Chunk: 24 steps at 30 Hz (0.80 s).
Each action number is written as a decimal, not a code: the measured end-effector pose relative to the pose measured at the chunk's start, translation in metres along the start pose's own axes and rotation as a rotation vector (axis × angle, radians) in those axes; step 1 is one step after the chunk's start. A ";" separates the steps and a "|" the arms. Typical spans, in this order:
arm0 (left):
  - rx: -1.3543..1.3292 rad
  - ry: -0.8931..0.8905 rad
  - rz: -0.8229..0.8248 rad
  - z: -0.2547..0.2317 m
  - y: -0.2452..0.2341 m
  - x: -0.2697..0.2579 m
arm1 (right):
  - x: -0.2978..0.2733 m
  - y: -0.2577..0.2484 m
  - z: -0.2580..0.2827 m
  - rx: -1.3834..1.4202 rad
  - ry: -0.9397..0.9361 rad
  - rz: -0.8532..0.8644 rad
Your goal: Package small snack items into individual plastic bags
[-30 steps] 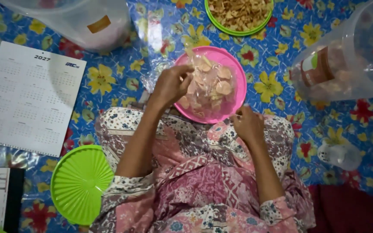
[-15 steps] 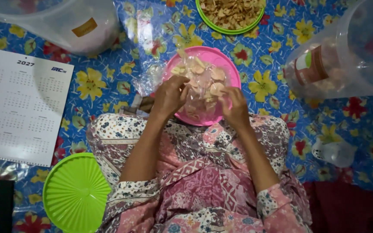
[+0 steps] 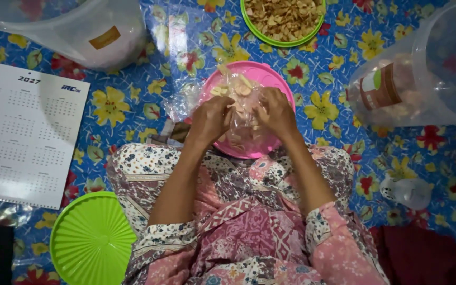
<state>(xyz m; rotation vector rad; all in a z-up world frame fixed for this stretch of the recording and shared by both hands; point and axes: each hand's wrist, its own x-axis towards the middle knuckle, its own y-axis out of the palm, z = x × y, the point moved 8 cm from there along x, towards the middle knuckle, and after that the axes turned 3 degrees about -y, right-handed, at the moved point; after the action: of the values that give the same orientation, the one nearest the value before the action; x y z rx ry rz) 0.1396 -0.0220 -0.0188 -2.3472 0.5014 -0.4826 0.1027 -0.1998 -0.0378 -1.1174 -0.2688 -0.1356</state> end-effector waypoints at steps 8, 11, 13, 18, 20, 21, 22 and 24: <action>0.009 -0.016 0.019 0.002 0.000 0.000 | 0.009 -0.012 0.011 -0.076 -0.078 -0.002; 0.022 -0.007 0.007 0.006 0.003 0.000 | 0.010 -0.015 0.005 0.065 -0.026 -0.043; 0.035 0.004 0.006 0.004 0.001 -0.001 | 0.007 -0.016 -0.002 0.092 0.012 -0.081; 0.001 0.022 -0.035 -0.006 -0.012 -0.001 | 0.004 -0.025 0.003 0.112 0.000 -0.135; -0.026 0.037 -0.066 -0.023 -0.029 -0.001 | 0.001 -0.028 0.007 0.142 -0.021 -0.130; -0.062 0.060 -0.081 -0.037 -0.042 -0.001 | -0.001 -0.027 0.008 0.166 -0.037 -0.115; -0.098 0.082 -0.096 -0.051 -0.055 0.000 | -0.004 -0.026 0.010 0.191 -0.053 -0.099; -0.094 0.108 -0.049 -0.051 -0.047 0.003 | -0.007 -0.021 0.010 0.209 -0.079 -0.099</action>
<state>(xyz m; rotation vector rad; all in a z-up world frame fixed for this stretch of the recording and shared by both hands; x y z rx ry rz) 0.1291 -0.0188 0.0494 -2.4379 0.5276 -0.6237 0.0898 -0.2001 -0.0177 -0.9037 -0.3998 -0.1479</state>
